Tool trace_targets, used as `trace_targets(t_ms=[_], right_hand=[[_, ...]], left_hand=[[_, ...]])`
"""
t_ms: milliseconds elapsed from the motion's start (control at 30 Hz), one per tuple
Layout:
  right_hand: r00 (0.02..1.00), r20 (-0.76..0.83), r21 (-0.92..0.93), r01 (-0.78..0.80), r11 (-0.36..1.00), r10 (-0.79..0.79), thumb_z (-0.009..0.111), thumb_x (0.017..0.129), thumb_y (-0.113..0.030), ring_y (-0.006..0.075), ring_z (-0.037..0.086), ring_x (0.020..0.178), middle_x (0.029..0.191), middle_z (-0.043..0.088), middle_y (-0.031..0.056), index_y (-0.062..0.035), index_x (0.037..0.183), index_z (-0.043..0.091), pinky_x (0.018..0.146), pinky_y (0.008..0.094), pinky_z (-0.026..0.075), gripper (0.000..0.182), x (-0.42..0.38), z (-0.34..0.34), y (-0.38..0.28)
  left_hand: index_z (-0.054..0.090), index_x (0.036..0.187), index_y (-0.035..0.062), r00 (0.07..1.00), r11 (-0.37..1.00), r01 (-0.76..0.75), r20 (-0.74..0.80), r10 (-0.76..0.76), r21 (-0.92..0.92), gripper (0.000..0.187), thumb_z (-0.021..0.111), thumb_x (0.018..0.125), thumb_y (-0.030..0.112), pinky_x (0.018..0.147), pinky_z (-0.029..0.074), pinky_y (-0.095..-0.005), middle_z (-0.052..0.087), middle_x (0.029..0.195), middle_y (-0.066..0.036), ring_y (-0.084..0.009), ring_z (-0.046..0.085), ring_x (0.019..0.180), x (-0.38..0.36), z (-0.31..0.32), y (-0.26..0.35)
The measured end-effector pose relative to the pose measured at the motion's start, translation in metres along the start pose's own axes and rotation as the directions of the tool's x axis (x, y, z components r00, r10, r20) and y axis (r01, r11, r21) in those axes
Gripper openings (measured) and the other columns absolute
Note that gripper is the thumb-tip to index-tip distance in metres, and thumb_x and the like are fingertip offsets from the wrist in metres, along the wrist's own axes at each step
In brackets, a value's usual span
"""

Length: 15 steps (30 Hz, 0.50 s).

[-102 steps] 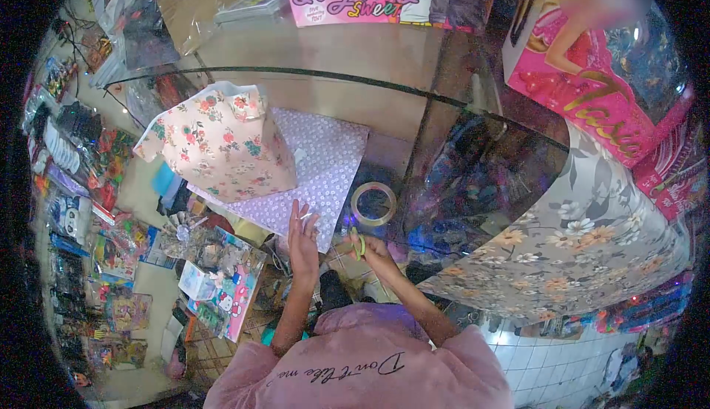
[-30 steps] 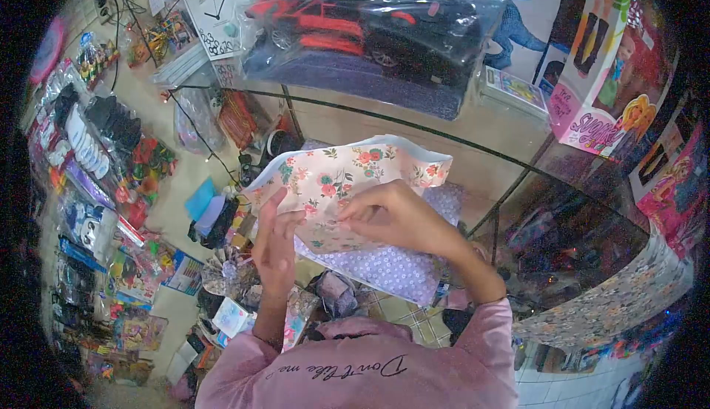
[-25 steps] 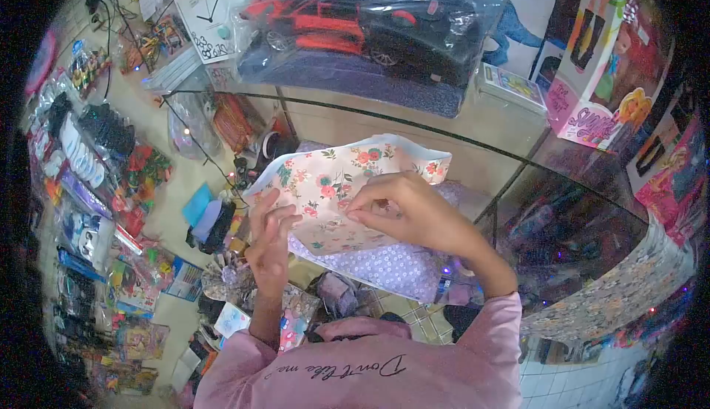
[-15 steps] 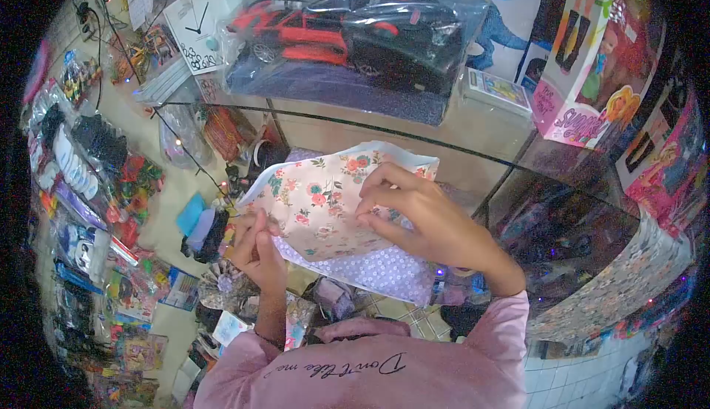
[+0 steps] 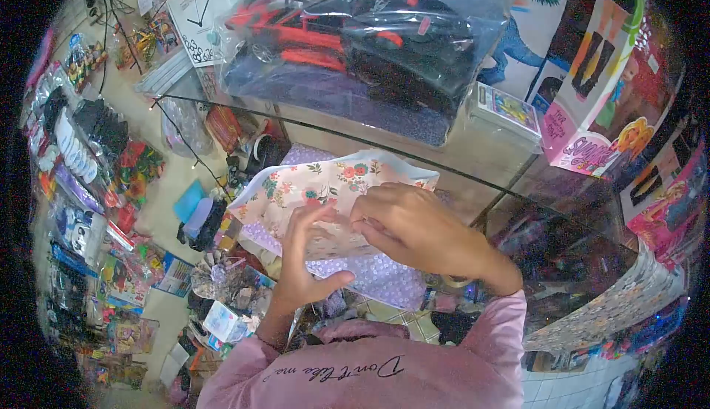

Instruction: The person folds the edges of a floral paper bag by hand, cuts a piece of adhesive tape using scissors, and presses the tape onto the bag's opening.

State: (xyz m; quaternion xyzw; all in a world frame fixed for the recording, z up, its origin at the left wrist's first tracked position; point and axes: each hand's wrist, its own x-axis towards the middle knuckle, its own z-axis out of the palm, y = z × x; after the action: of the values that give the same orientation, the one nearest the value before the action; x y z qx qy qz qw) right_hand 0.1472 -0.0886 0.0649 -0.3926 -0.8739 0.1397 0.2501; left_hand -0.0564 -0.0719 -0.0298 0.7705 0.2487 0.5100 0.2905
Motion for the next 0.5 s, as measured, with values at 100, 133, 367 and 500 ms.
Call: trace_targets(t_ms=[100, 133, 367, 500], right_hand=[[1.0, -0.021, -0.026, 0.018, 0.999, -0.018, 0.059, 0.085, -0.012, 0.0356, 0.059, 0.081, 0.083, 0.06, 0.0164, -0.001, 0.088, 0.06, 0.072, 0.0442, 0.046, 0.012, 0.003, 0.002, 0.003], [0.999, -0.025, -0.02, 0.022, 1.0, -0.023, 0.059, 0.084, -0.012, 0.0356, 0.059, 0.08, 0.083, 0.061, 0.0164, -0.0009, 0.088, 0.06, 0.071, 0.0441, 0.046, 0.012, 0.004, 0.002, 0.003], [0.997, -0.047, -0.065, -0.072, 0.995, 0.069, 0.061, 0.081, -0.011, 0.0347, 0.059, 0.076, 0.08, 0.06, 0.0163, -0.0003, 0.087, 0.06, 0.069, 0.0436, 0.046, 0.012, 0.002, -0.014, 0.002], [0.996, -0.038, -0.045, -0.085, 0.995, 0.083, 0.06, 0.082, -0.012, 0.0349, 0.059, 0.075, 0.079, 0.059, 0.0166, 0.0002, 0.087, 0.06, 0.069, 0.0425, 0.046, 0.013, 0.001, -0.015, 0.007]], left_hand=[[0.045, 0.13, 0.0013, 0.999, 0.998, 0.047, -0.025, -0.046, 0.048, 0.078, 0.084, 0.066, 0.022, 0.095, 0.042, -0.0431, 0.052, 0.117, -0.017, -0.0321, 0.053, 0.11, 0.007, 0.006, 0.005], [0.044, 0.131, 0.0015, 0.998, 0.996, 0.052, -0.044, -0.049, 0.071, 0.076, 0.082, 0.068, 0.019, 0.093, 0.043, -0.0424, 0.052, 0.116, -0.017, -0.0313, 0.053, 0.108, 0.008, 0.009, 0.003], [0.057, 0.119, 0.0025, 0.994, 0.994, 0.056, -0.104, -0.046, 0.092, 0.049, 0.074, 0.073, 0.0, 0.074, 0.052, -0.0313, 0.054, 0.109, -0.015, -0.0242, 0.061, 0.091, -0.004, -0.009, -0.003], [0.064, 0.108, 0.0022, 0.997, 0.991, -0.071, -0.027, 0.074, 0.116, 0.035, 0.072, 0.075, -0.001, 0.071, 0.052, -0.0301, 0.059, 0.102, -0.013, -0.0212, 0.063, 0.083, 0.002, -0.018, -0.001]])
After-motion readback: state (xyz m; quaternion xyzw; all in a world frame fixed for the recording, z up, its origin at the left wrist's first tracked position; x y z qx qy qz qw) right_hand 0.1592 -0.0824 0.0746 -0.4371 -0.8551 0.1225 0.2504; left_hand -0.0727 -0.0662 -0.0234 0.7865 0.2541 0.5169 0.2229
